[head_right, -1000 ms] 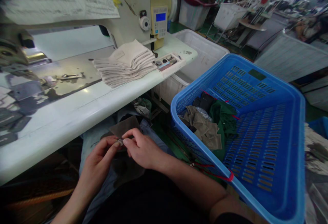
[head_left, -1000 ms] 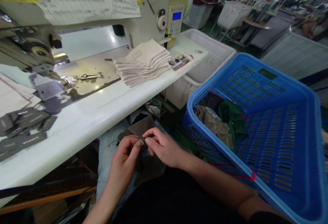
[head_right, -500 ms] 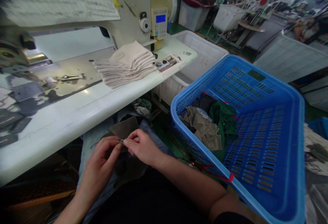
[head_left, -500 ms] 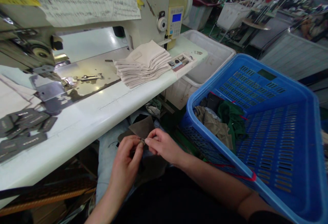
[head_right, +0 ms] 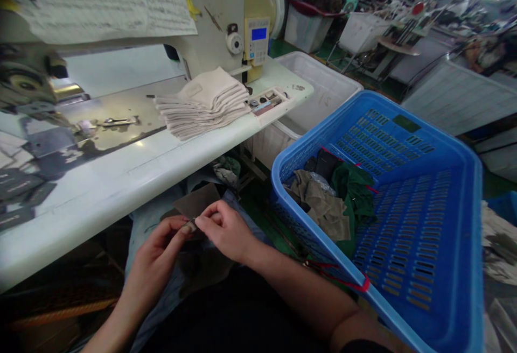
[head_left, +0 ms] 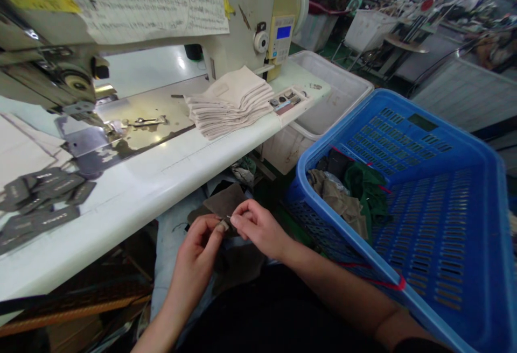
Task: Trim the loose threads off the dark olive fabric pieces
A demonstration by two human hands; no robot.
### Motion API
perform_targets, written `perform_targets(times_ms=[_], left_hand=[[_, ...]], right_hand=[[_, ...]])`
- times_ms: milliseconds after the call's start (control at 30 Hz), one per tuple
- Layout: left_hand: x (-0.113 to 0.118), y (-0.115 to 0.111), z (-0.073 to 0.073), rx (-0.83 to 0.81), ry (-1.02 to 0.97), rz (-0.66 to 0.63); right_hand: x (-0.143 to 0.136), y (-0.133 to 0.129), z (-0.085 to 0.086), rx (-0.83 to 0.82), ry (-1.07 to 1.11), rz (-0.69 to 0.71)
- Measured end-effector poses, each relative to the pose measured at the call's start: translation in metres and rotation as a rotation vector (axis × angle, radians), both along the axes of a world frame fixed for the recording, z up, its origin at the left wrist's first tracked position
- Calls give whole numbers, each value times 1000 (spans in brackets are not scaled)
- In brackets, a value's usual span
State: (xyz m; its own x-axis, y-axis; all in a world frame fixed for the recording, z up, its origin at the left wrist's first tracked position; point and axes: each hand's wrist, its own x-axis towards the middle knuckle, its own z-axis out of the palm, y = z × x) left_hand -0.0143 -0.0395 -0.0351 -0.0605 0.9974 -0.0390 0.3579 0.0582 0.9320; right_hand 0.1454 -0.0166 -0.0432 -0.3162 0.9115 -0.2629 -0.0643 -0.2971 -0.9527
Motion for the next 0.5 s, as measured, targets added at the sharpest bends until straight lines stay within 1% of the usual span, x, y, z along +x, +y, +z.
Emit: perform_targets(times_ms=[67,167,300,367,433,500], left_hand=[[0,-1,-1,-4,-9,6],[0,-1,-1,-15,-25,-5],[-1,-1,0,-28,6,-54],[0,-1,1,-61,2,-72],[2,-2,2,-105,-65,-50],[4,-4,4,-162,-227,26]], right_hand=[[-1,-1,-2,25,-49,-25],[-1,0,-6,116,-214,-78],[0,0,-7,216,-353,8],[-1,-1,-6,299,-444,36],[-2,-1,-5,361,-513,-12],[0,3,-5,313,-453,-135]])
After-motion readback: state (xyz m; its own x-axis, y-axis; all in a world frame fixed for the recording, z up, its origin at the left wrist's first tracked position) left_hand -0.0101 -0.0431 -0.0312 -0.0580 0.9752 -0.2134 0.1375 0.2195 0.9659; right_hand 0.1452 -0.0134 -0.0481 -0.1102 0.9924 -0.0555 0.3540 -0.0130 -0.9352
